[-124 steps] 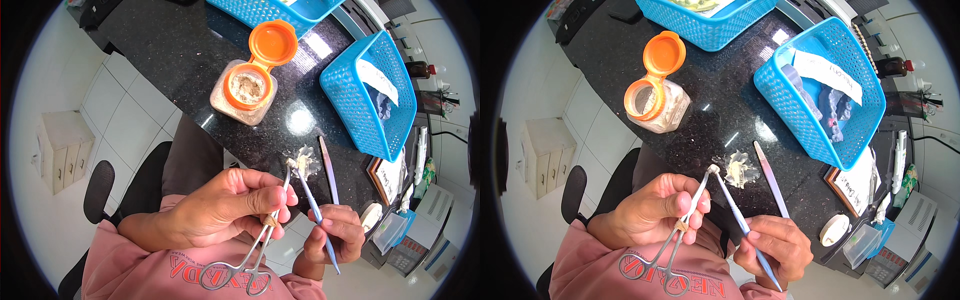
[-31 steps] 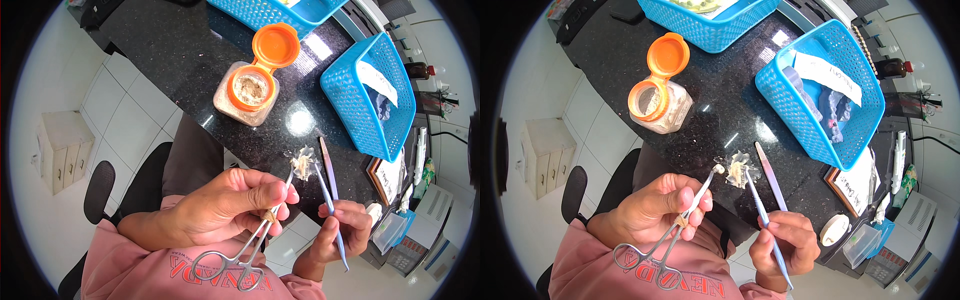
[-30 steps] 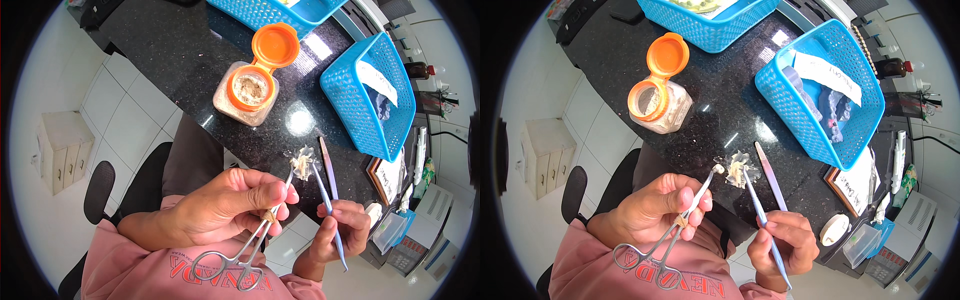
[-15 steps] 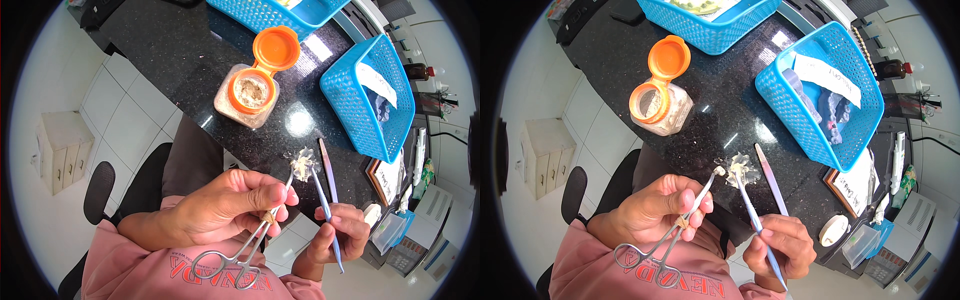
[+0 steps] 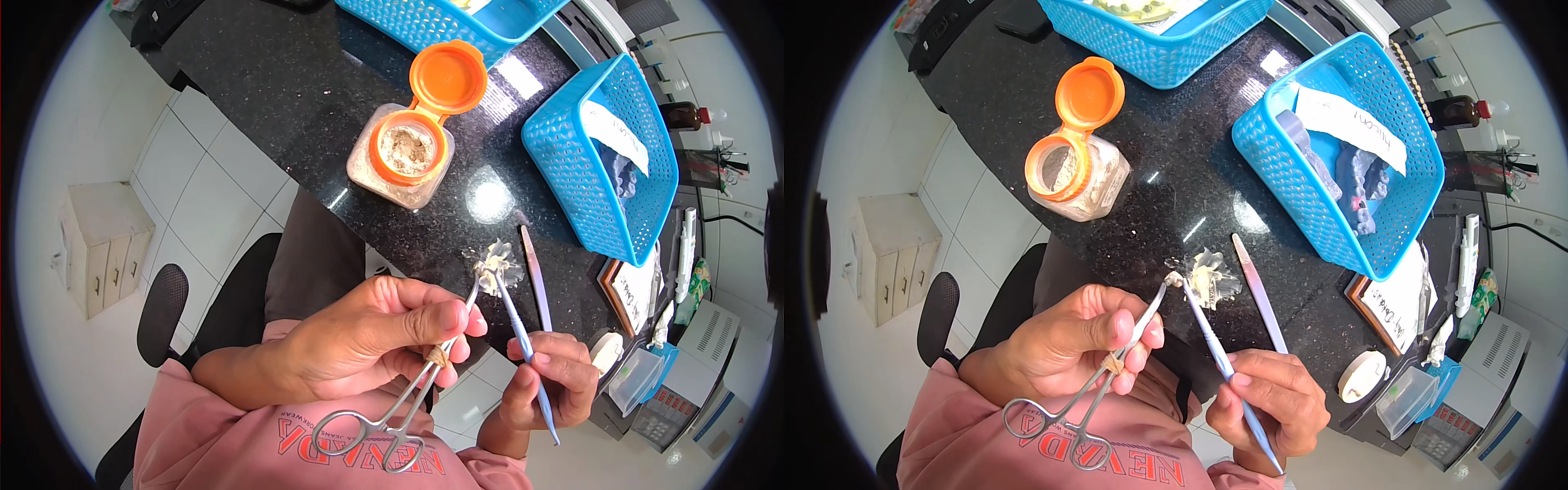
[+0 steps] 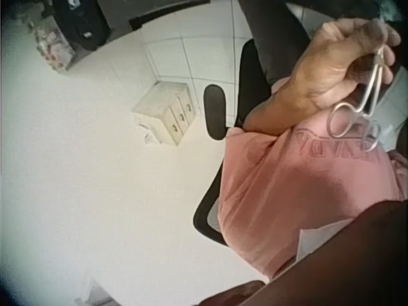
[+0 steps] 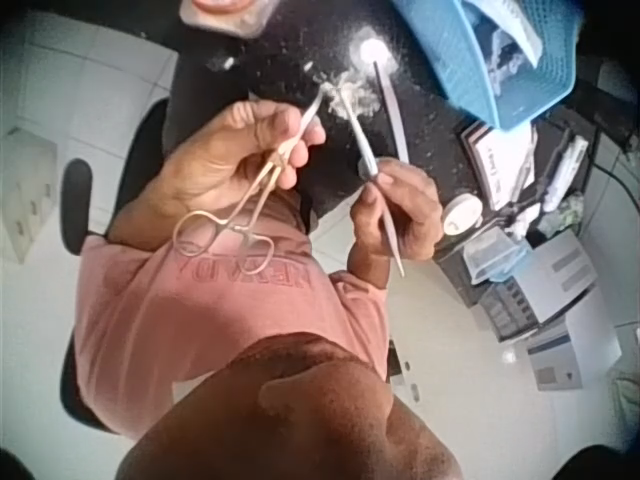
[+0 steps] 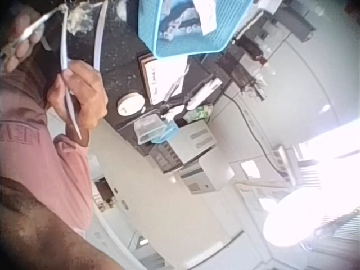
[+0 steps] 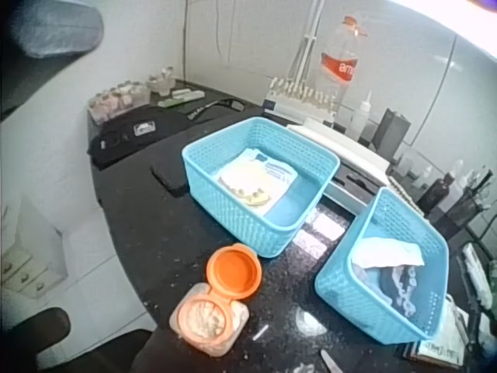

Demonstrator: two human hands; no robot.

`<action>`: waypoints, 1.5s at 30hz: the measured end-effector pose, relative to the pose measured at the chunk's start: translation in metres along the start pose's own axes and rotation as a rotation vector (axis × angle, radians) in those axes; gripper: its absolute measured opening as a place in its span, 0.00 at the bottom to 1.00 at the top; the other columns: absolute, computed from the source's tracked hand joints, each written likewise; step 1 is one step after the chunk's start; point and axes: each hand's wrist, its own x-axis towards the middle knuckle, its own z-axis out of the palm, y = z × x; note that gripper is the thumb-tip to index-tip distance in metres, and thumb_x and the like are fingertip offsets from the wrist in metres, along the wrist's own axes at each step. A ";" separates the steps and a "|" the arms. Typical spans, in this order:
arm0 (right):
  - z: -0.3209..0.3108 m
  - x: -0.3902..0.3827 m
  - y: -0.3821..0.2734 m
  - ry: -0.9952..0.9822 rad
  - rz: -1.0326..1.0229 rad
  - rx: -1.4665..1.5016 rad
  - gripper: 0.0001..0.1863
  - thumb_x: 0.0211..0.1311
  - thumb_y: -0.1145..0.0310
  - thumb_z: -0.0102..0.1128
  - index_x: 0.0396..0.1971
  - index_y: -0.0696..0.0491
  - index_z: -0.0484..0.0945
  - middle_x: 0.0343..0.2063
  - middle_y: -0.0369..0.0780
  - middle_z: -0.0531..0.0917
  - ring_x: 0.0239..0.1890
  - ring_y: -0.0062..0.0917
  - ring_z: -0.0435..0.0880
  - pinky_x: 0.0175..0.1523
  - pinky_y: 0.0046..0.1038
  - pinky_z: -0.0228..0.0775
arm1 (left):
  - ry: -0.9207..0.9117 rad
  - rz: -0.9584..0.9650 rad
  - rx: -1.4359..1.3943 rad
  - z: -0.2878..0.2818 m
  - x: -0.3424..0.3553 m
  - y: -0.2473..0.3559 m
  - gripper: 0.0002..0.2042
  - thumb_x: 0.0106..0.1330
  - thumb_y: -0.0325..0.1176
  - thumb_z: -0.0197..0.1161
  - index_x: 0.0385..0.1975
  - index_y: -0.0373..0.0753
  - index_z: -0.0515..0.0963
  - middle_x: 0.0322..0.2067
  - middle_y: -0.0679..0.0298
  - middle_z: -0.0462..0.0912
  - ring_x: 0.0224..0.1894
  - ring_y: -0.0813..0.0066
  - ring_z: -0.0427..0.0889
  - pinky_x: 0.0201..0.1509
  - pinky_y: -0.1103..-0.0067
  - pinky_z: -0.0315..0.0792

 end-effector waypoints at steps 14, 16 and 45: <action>0.000 -0.001 0.001 -0.001 -0.015 -0.010 0.10 0.48 0.75 0.67 0.28 0.58 0.73 0.22 0.44 0.81 0.23 0.29 0.84 0.27 0.24 0.75 | 0.000 -0.007 -0.007 -0.001 0.000 -0.001 0.15 0.63 0.41 0.61 0.36 0.33 0.75 0.25 0.64 0.79 0.25 0.77 0.80 0.30 0.82 0.77; 0.002 0.002 0.001 -0.001 -0.014 0.000 0.10 0.48 0.75 0.67 0.28 0.58 0.73 0.22 0.44 0.81 0.23 0.29 0.84 0.27 0.24 0.75 | 0.009 -0.009 0.006 -0.002 0.000 0.000 0.15 0.63 0.41 0.61 0.36 0.33 0.75 0.24 0.64 0.79 0.25 0.77 0.80 0.30 0.82 0.77; -0.003 -0.003 0.001 0.057 -0.019 0.069 0.09 0.50 0.75 0.64 0.28 0.59 0.72 0.22 0.45 0.79 0.21 0.28 0.81 0.24 0.24 0.73 | 0.182 0.424 0.597 -0.008 0.013 -0.031 0.08 0.57 0.22 0.65 0.33 0.25 0.79 0.28 0.51 0.83 0.32 0.71 0.84 0.37 0.79 0.81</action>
